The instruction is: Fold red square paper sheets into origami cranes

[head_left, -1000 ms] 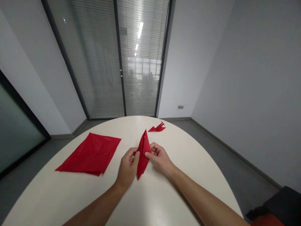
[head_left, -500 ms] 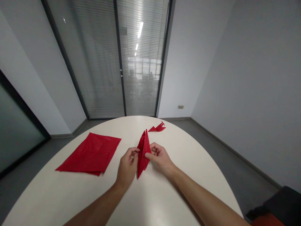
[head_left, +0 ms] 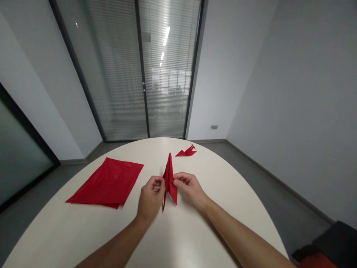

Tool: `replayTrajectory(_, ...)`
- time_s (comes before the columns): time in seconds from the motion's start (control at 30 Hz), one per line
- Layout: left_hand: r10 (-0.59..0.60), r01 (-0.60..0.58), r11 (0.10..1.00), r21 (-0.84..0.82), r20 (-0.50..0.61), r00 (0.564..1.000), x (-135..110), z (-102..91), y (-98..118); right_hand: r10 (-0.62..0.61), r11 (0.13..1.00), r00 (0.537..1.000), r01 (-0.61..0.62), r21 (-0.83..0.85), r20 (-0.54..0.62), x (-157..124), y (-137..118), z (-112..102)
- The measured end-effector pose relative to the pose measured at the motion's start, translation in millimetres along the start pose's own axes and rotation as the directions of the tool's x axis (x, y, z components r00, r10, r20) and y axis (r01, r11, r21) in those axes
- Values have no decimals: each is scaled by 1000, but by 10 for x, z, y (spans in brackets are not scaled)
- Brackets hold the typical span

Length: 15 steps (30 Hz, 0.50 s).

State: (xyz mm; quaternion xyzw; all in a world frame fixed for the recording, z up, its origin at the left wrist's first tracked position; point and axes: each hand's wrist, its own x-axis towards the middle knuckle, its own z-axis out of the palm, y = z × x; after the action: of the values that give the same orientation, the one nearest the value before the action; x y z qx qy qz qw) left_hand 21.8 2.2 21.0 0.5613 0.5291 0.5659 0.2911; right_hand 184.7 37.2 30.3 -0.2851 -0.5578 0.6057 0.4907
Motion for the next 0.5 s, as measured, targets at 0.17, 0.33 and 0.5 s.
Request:
replayTrajectory(0.17, -12, 11, 999, -41, -11, 1000, 6, 2, -7, -29, 998, 999, 27, -52, -39, 11, 11, -12)
replayTrajectory(0.33, -36, 32, 998, -61, -63, 997, 18, -18, -18, -82, 996, 987, 78, -30, -141, 31, 34, -52)
replayTrajectory(0.5, -73, 67, 996, -56, -103, 992, 24, -33, -27, -134, 991, 975, 128, -45, -175, 49, 30, -105)
